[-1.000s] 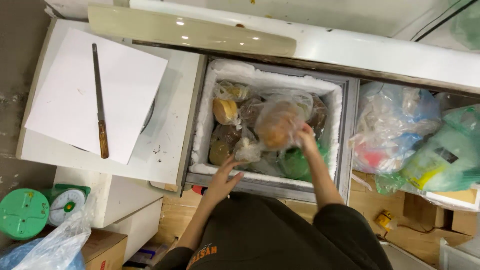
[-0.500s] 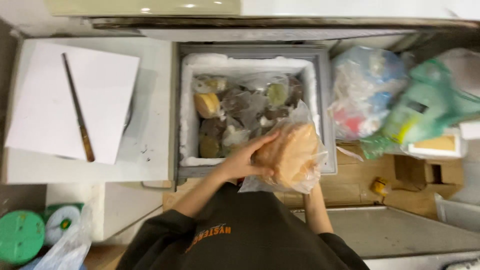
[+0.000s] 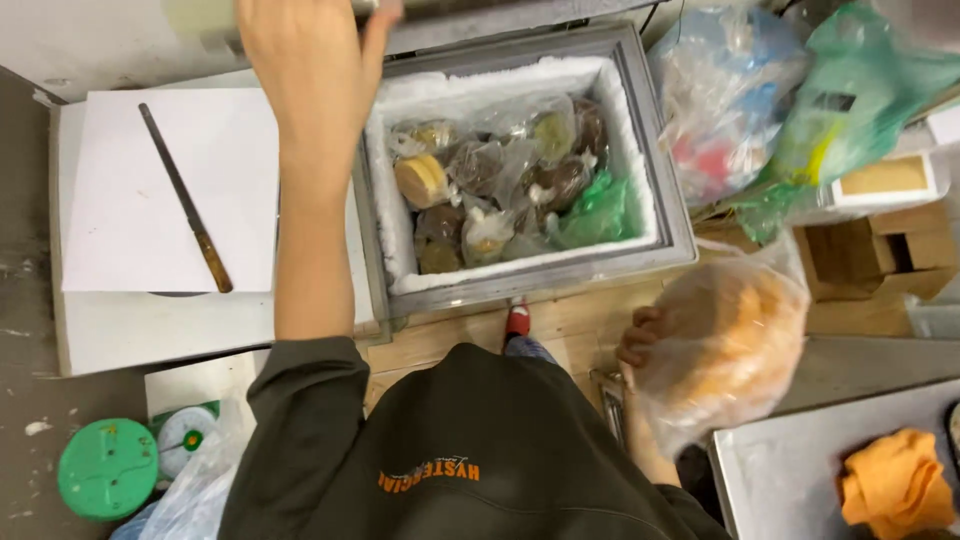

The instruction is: The person organizes cake shop supplies by handling a rotating stand, moving containers on a shelf, scraping a white board with a long knife, and placing bags of ingredients into a microwave and a container.

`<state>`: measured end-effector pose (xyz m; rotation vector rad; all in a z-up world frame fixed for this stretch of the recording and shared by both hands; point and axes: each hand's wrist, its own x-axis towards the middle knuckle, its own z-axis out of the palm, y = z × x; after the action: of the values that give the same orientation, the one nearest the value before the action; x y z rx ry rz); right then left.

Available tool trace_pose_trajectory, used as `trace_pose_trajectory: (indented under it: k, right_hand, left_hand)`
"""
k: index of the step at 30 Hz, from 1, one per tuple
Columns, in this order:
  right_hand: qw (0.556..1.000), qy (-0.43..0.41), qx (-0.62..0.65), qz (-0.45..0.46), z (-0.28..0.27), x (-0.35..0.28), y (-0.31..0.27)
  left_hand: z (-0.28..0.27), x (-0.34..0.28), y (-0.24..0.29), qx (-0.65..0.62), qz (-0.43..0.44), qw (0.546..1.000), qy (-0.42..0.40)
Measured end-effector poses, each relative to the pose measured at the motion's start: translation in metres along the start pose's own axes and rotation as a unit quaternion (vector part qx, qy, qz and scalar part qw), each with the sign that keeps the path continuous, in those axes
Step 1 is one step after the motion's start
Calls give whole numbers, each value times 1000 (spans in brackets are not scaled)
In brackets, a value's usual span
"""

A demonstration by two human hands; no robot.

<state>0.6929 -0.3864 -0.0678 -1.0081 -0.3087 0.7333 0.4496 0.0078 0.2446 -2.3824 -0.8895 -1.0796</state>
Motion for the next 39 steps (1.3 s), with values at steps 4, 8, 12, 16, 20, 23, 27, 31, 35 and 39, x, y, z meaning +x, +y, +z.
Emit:
trace_pose_trajectory:
  k: [4,8,12,16,20,23,27,31,35,39]
  right_hand:
    - [999,43,10,-32,-10,-28,-3]
    - [995,77,14,-56,-27,-41,-23]
    - [994,88,20,-68,-32,-35,-31]
    - [990,103,26,-87,-39,-15,-39]
    - [984,126,26,-126,-61,14,-61]
    - [980,128,1,-151,-85,43,-85]
    - [970,104,-113,-187,-120,80,-123]
    - [932,1,-298,-207,-161,139,-178]
    - [947,-123,-283,-93,-196,195,-196]
    - [964,-160,-215,-1,-227,223,-194]
  left_hand:
    - [-14,-77,19,-51,-65,955,-285]
    - [11,-226,74,-101,-96,884,-447]
    - [60,-362,103,-175,-100,789,-580]
    - [97,-410,98,-237,-69,789,-562]
    - [94,-371,97,-218,-75,709,-667]
    - [99,-290,137,-230,-93,665,-704]
    - [122,-167,244,-354,-52,703,-614]
    - [150,-80,383,-617,-88,568,-537]
    - [191,-42,480,-809,-148,307,-479]
    - [231,-19,517,-767,-223,346,-493]
